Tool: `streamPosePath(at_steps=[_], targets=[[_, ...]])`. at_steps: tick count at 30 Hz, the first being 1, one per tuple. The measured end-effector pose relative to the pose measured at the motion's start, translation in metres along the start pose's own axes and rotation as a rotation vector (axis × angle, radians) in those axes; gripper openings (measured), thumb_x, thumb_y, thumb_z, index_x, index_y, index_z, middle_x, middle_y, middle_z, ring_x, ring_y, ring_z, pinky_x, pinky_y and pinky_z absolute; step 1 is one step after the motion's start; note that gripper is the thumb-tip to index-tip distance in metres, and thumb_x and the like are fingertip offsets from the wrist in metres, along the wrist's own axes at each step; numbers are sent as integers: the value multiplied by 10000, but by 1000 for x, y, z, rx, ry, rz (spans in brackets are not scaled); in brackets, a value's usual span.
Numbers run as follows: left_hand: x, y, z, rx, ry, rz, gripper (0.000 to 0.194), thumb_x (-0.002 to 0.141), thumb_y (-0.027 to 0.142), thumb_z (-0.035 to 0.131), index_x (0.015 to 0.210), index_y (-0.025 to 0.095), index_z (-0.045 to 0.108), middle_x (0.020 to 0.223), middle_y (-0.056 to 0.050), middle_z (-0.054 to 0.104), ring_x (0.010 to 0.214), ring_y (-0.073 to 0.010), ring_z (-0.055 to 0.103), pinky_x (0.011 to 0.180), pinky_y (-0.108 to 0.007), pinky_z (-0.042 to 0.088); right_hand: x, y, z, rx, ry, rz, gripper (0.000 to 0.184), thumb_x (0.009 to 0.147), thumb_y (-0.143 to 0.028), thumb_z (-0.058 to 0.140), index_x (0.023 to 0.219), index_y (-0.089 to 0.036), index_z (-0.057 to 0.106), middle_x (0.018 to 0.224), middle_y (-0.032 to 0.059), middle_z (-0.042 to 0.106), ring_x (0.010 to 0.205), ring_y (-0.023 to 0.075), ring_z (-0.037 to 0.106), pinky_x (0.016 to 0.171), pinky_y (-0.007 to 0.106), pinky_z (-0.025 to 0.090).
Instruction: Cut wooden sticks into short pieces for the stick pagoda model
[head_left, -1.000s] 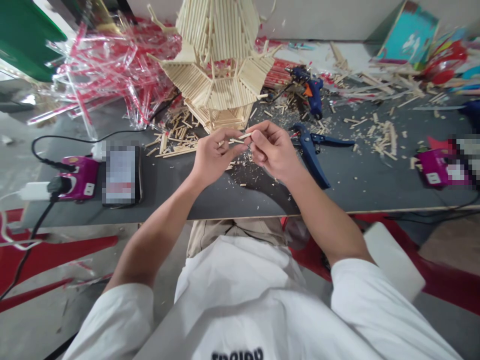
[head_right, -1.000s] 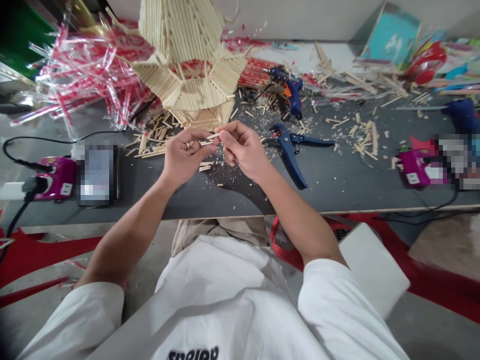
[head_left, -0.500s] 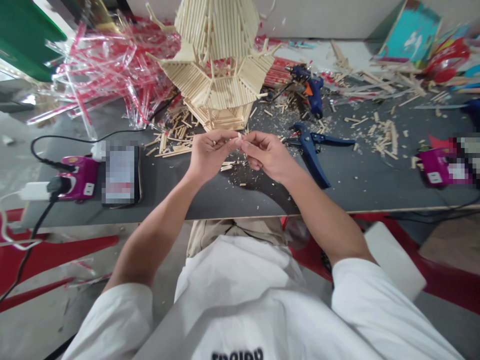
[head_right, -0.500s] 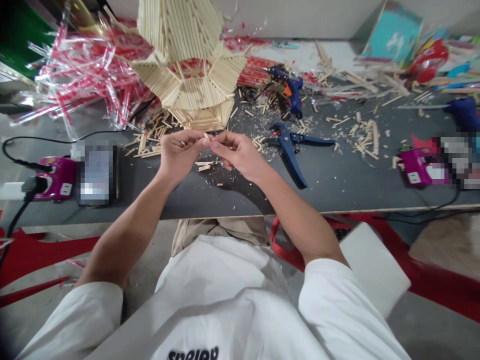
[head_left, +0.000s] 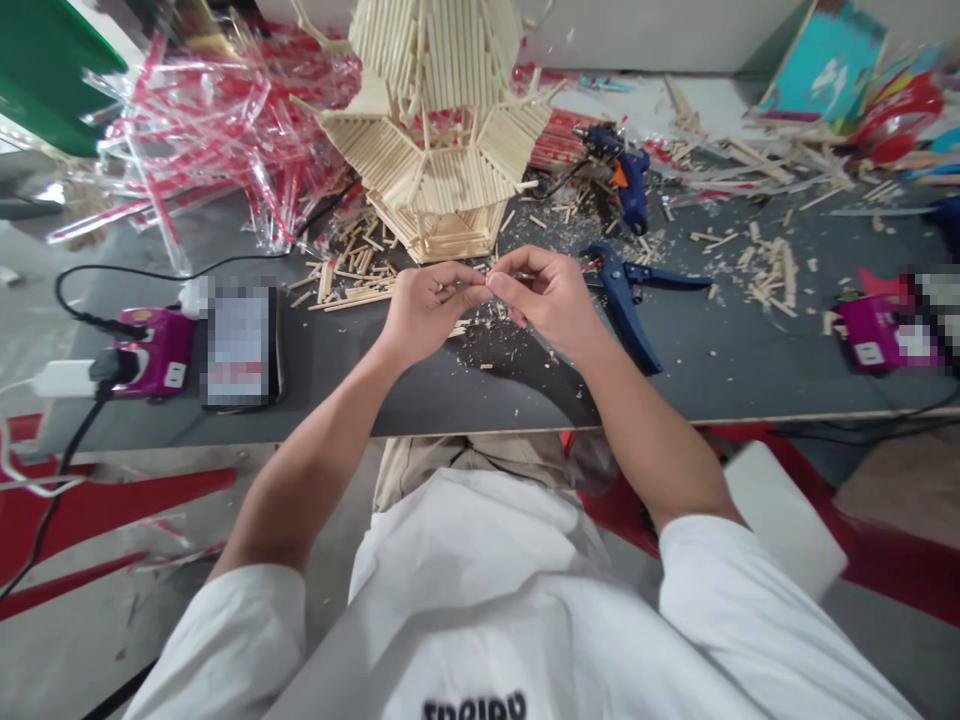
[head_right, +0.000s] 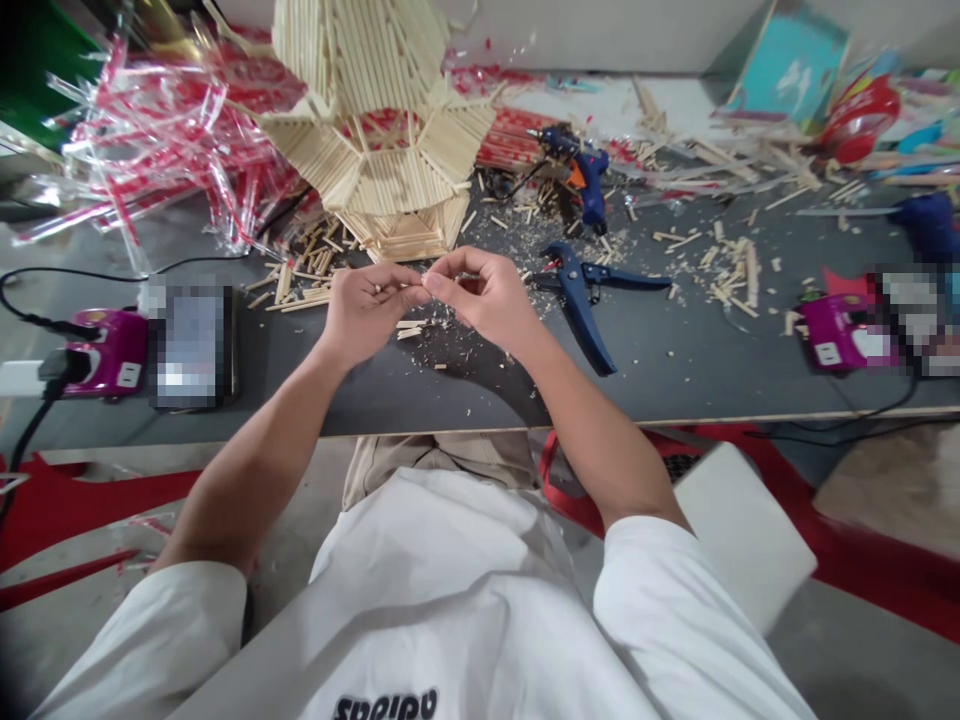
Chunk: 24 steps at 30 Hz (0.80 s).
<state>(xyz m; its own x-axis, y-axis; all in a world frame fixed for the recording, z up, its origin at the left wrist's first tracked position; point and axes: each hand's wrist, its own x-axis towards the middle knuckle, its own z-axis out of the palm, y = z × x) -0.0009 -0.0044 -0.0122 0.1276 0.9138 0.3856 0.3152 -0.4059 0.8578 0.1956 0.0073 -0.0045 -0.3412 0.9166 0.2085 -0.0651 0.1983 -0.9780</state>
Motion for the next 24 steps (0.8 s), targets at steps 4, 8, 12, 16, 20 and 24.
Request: streamPosePath(at_steps=[4,8,12,16,20,24], targets=[[-1,-1,0,2,-24,-3,408,878,609,790,844,202,795,506,53,408,482,-75,284,485,-263,200,1,0,-4,17,-39,15,392,864,-597,841,950,-225,751,761,-14,654,457,66,453,407,256,366],[-1,-3,0,-20,-29,-17,469,853,668,794,833,200,775,497,60,369,469,-72,269,469,-265,186,1,-5,-7,-10,-66,20,346,900,-550,818,952,-213,763,752,-8,663,466,77,489,426,260,389],[1,-3,0,-54,-24,-36,527,828,720,790,822,194,755,513,53,388,472,-68,278,463,-265,177,-1,-8,-7,-53,-58,8,314,904,-532,814,975,-231,756,710,-11,638,496,100,486,446,268,393],[2,-1,-2,-114,-46,-59,566,812,754,782,835,189,747,537,41,450,484,-72,344,463,-259,233,-4,-10,-4,-132,-14,-75,301,899,-538,822,955,-256,732,682,-20,572,537,118,437,484,281,367],[3,4,-7,-186,-115,-106,610,778,771,797,822,164,754,568,19,528,531,-87,437,492,-254,323,-5,-13,-5,-295,-31,-216,290,944,-526,780,927,-242,720,814,7,619,621,127,471,577,298,390],[3,7,-9,-224,-170,-168,619,724,751,851,778,142,755,555,29,510,521,-73,394,488,-252,293,-3,-9,-9,-429,-110,-304,295,994,-523,718,962,-233,676,901,20,627,674,137,488,634,308,390]])
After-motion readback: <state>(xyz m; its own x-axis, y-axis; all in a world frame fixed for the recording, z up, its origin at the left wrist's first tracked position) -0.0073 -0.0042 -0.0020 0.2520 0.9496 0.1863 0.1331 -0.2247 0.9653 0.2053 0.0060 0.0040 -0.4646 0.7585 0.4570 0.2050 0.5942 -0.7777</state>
